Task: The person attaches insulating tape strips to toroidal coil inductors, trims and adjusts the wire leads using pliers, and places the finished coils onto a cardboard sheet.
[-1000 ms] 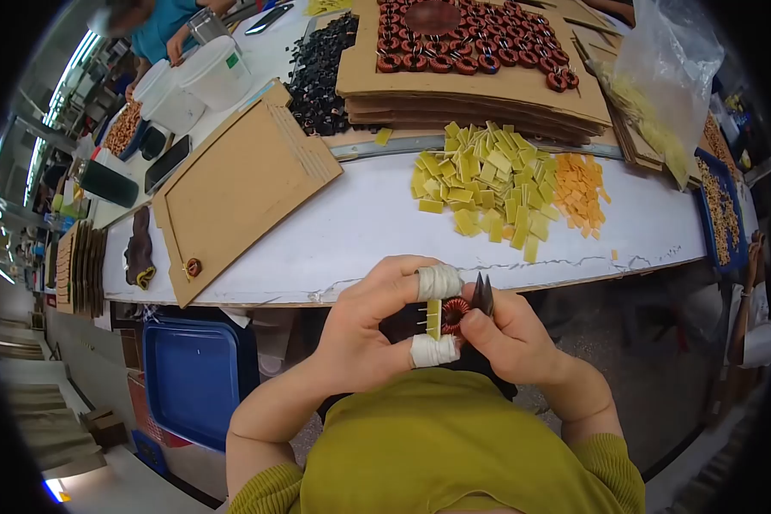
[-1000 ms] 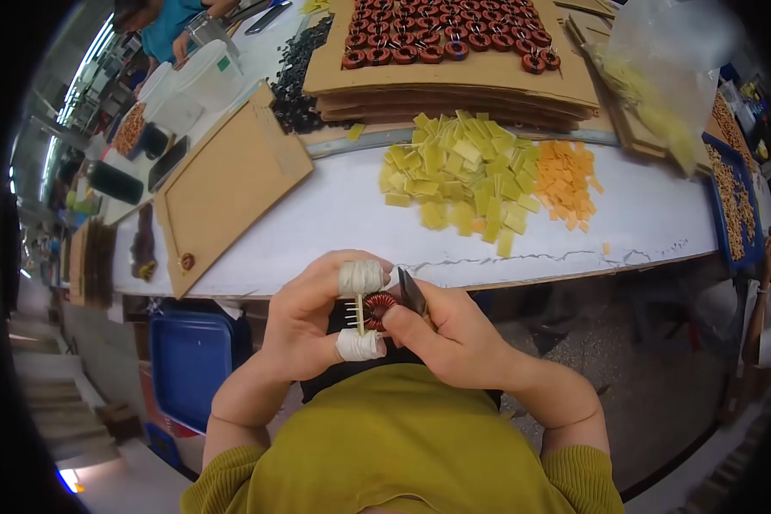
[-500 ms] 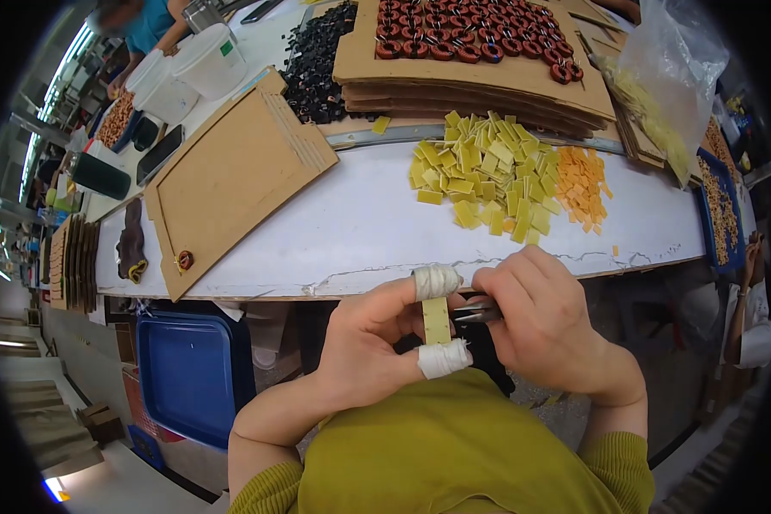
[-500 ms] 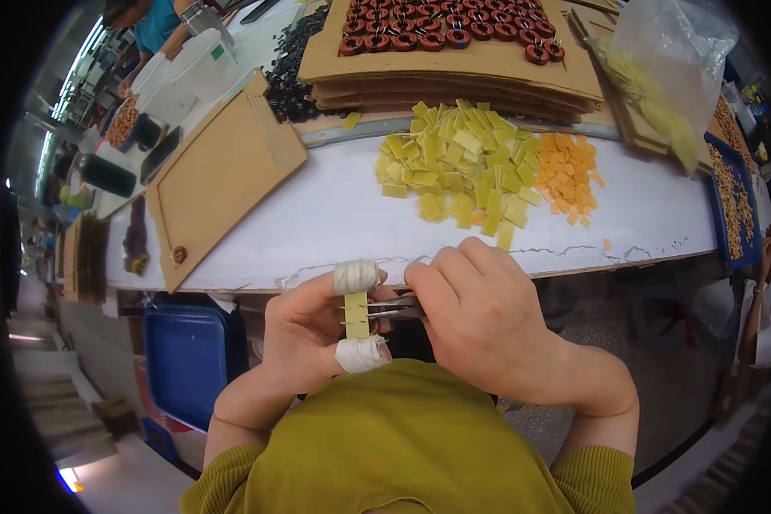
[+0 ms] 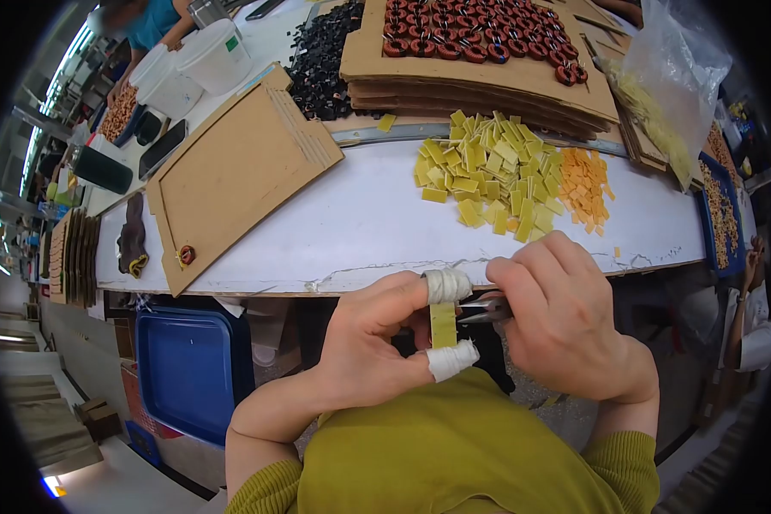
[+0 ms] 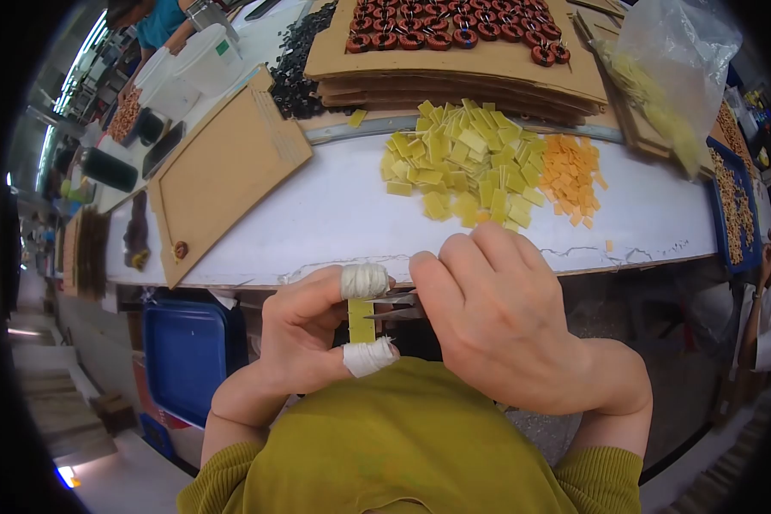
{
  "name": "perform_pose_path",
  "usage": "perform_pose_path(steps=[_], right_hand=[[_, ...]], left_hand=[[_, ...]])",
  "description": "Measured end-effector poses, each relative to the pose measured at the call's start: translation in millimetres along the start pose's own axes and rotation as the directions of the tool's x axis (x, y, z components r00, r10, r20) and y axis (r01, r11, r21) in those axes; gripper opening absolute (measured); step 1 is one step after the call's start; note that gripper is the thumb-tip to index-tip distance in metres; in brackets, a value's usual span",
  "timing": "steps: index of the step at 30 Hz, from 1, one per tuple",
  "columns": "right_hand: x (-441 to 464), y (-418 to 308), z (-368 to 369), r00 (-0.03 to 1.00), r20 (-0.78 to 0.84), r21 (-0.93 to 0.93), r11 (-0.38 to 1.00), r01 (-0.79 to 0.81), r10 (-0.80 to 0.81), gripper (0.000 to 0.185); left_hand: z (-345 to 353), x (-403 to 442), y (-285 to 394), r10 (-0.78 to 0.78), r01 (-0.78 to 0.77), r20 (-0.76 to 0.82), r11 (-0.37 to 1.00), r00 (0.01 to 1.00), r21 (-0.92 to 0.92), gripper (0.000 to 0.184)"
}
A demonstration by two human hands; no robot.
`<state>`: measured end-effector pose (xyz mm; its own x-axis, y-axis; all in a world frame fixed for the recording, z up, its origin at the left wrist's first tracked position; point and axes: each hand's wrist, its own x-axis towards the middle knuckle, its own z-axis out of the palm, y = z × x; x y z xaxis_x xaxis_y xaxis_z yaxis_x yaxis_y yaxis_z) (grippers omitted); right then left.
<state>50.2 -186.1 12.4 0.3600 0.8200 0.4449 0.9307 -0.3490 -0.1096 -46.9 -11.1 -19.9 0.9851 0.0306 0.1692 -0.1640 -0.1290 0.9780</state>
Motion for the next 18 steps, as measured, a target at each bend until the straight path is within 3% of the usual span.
perform_pose_path(steps=[3,5,11,14,18], right_hand=[[-1.6,-2.8,8.5,0.998,0.026,0.036,0.997,0.062,-0.063,0.013],[-2.2,-2.4,4.8,0.993,0.096,0.007,0.998,0.068,-0.068,0.013],[-0.6,-2.5,0.8,0.979,0.197,0.018,0.998,0.054,-0.056,0.012],[2.3,2.2,-3.2,0.947,0.317,0.15,0.989,-0.007,-0.041,0.011],[7.4,11.1,-4.6,0.895,0.443,0.268,0.96,-0.079,-0.05,0.011]], left_hand=[[0.4,0.4,2.6,-0.017,0.017,0.027,1.0,0.999,0.021,0.051],[-2.8,0.5,15.2,-0.131,0.126,0.082,0.99,0.988,0.067,0.051],[-0.4,2.0,12.5,-0.069,0.06,0.042,0.981,0.997,0.182,0.048],[3.4,5.2,3.4,0.186,-0.175,-0.02,0.95,0.982,0.259,0.046],[3.6,7.9,6.3,0.195,-0.178,-0.005,0.905,0.981,0.388,0.045]])
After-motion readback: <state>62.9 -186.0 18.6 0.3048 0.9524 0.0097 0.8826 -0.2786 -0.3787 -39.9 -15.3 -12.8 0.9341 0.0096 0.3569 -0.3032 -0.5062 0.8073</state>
